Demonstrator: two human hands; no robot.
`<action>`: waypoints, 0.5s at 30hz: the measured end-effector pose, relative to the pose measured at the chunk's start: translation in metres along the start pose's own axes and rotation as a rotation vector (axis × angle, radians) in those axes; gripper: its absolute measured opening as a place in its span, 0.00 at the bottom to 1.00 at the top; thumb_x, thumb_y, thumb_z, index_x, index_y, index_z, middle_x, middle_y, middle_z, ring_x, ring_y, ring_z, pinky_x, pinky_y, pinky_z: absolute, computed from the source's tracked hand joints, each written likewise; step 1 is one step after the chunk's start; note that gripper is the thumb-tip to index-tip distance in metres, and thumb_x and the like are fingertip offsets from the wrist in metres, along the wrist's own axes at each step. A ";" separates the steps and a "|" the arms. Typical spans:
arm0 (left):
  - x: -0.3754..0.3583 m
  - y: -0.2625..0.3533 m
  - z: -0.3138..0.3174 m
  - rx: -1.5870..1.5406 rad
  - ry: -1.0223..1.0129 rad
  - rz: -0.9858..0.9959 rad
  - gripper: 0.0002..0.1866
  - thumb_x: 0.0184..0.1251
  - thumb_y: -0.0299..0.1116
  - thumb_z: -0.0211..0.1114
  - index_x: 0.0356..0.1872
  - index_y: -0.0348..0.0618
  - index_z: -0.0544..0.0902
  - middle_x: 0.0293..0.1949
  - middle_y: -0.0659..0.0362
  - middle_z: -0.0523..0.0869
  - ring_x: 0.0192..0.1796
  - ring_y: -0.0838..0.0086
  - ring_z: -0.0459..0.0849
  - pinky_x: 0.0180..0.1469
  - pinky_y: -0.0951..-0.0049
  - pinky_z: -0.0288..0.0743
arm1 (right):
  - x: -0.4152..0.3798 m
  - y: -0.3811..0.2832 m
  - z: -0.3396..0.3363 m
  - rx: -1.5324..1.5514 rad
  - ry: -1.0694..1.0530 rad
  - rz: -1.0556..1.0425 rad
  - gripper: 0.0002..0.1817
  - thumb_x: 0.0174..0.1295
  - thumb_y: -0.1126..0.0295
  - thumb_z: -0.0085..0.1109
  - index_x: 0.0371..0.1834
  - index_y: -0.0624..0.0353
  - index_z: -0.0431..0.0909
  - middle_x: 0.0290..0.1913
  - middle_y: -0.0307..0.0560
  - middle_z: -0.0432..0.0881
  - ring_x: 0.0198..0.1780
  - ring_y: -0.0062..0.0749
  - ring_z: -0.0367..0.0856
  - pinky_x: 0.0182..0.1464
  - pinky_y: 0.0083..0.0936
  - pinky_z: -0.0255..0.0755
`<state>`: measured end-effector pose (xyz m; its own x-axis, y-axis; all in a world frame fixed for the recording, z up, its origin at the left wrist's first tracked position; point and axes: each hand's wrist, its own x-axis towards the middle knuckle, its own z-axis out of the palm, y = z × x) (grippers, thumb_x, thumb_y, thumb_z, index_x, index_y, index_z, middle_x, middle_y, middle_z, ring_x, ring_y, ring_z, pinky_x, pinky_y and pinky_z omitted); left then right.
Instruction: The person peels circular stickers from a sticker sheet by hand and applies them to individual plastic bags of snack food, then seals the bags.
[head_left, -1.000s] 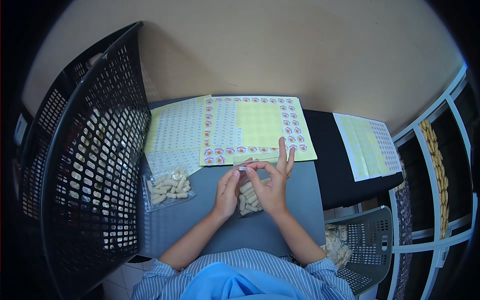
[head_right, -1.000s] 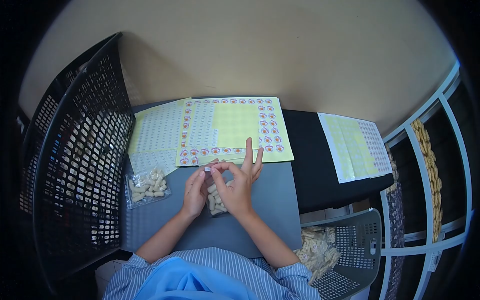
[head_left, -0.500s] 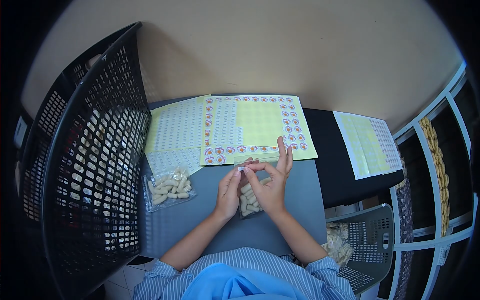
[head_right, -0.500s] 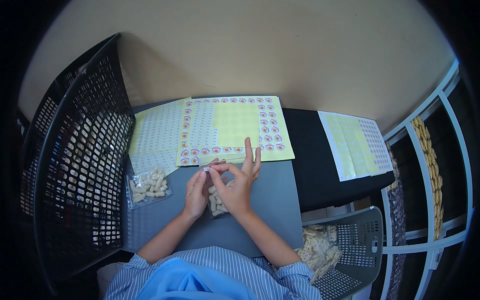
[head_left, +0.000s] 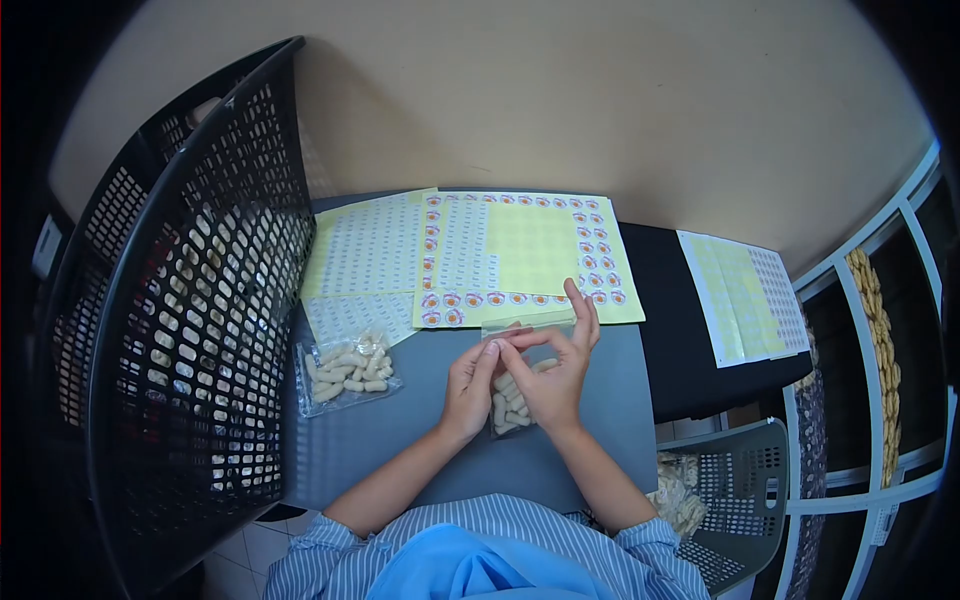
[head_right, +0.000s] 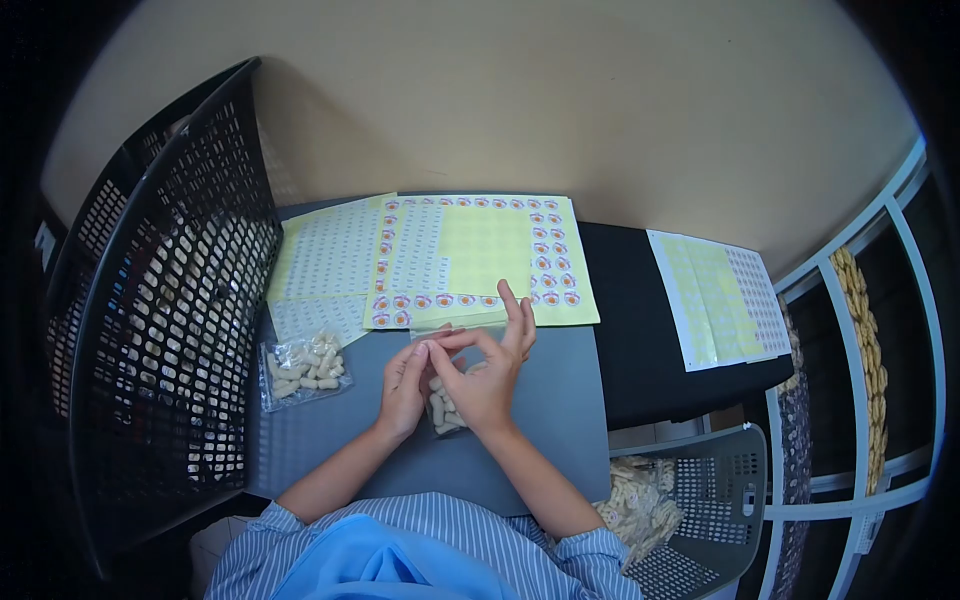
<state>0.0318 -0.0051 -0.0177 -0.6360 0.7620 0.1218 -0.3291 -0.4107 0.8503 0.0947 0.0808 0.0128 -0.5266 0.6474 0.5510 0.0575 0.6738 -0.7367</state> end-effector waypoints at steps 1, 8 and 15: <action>0.000 -0.001 -0.001 0.033 0.021 0.017 0.20 0.73 0.35 0.40 0.55 0.29 0.69 0.53 0.47 0.74 0.56 0.68 0.74 0.59 0.69 0.68 | 0.000 0.000 -0.001 -0.027 0.017 -0.008 0.09 0.40 0.69 0.71 0.18 0.55 0.77 0.65 0.54 0.58 0.67 0.57 0.46 0.64 0.50 0.43; 0.002 0.005 -0.004 0.146 0.172 -0.067 0.17 0.71 0.35 0.45 0.49 0.31 0.74 0.46 0.49 0.81 0.48 0.67 0.80 0.52 0.72 0.73 | 0.007 0.010 -0.003 0.270 -0.067 0.083 0.14 0.44 0.77 0.65 0.35 0.61 0.73 0.47 0.49 0.73 0.47 0.32 0.75 0.45 0.25 0.70; 0.006 0.008 -0.010 0.194 0.192 -0.059 0.17 0.71 0.35 0.45 0.48 0.31 0.74 0.45 0.47 0.81 0.49 0.65 0.80 0.49 0.71 0.75 | 0.006 0.018 0.002 0.622 -0.063 0.222 0.17 0.51 0.84 0.56 0.45 0.65 0.69 0.44 0.46 0.76 0.43 0.26 0.77 0.41 0.20 0.70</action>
<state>0.0186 -0.0093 -0.0153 -0.7463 0.6654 -0.0143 -0.2415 -0.2507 0.9374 0.0912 0.0958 0.0024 -0.6082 0.7127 0.3495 -0.3198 0.1831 -0.9296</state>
